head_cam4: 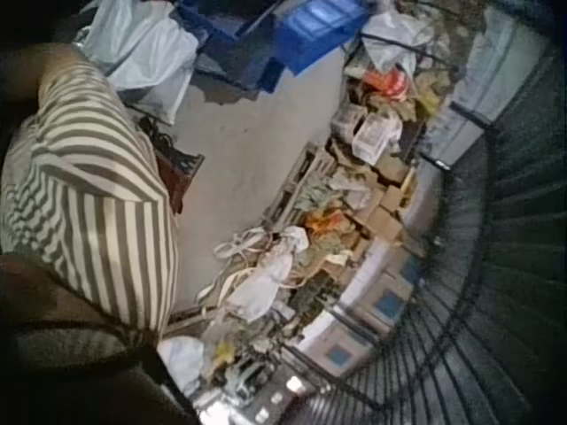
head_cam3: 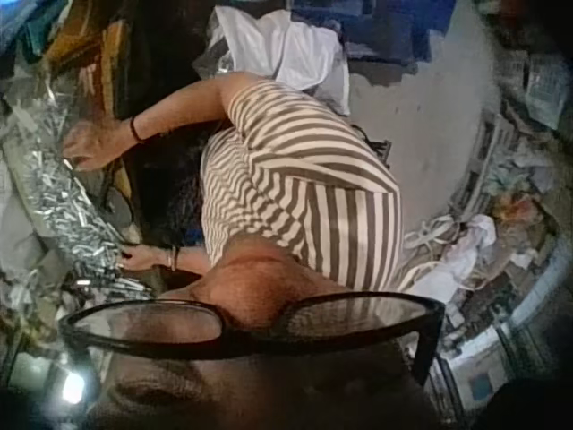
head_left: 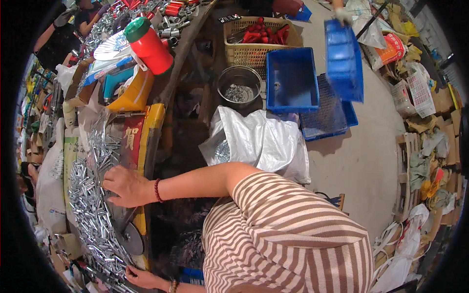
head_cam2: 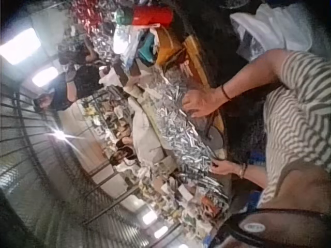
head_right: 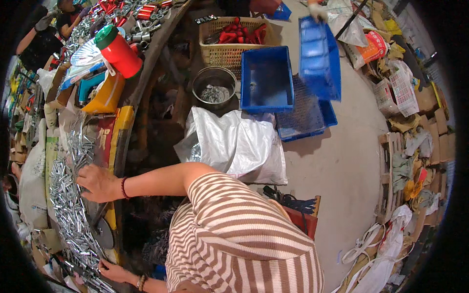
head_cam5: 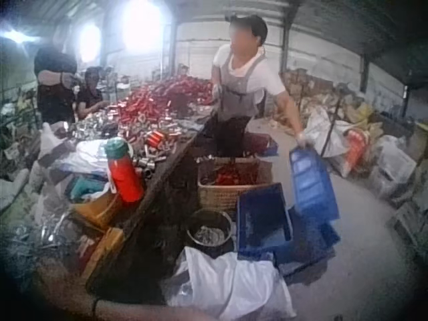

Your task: The person assembles metal fasteners by taking pins from a bin, inserting them into metal sleeves, and tapping them together on a metal plate with a small hammer.

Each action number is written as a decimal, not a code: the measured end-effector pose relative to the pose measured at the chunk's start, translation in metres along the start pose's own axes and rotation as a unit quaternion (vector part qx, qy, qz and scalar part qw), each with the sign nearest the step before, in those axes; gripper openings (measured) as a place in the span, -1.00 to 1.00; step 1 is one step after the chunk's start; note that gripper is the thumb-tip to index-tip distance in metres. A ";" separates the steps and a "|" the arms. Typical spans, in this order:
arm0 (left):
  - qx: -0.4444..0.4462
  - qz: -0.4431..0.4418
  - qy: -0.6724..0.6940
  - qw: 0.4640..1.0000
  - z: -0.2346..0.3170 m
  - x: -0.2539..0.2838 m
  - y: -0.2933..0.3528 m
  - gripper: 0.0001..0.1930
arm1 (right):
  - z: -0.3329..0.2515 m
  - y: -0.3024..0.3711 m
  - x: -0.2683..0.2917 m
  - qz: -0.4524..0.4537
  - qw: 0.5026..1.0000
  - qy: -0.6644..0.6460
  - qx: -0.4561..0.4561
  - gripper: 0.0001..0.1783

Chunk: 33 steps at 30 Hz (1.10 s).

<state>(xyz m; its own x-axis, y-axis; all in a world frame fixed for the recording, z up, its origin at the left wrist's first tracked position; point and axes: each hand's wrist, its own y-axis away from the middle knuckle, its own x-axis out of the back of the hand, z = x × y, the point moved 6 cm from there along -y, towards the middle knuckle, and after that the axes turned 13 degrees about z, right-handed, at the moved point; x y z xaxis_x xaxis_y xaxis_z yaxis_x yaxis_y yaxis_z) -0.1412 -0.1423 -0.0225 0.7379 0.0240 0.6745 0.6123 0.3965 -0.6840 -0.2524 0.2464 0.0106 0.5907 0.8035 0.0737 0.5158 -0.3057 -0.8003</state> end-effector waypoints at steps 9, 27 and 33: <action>0.022 0.050 0.040 0.998 0.038 0.037 0.022 -0.60 | -0.016 0.008 0.005 -0.069 0.997 -0.015 -0.016 -0.57; 0.019 0.059 0.052 0.997 0.026 0.034 0.024 -0.55 | -0.025 0.009 -0.003 -0.130 0.991 -0.007 -0.008 -0.69; 0.014 0.056 0.101 0.993 0.002 -0.004 0.016 -0.70 | -0.012 0.010 -0.007 -0.106 0.993 0.023 0.039 -0.68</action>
<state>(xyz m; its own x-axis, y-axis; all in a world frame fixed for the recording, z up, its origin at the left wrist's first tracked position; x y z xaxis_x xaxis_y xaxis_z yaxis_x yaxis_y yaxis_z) -0.1354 -0.1345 -0.0356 0.8442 -0.1139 0.5238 0.5177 0.4269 -0.7414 -0.2440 0.2313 0.0088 0.5023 0.8209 0.2715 0.5830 -0.0896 -0.8075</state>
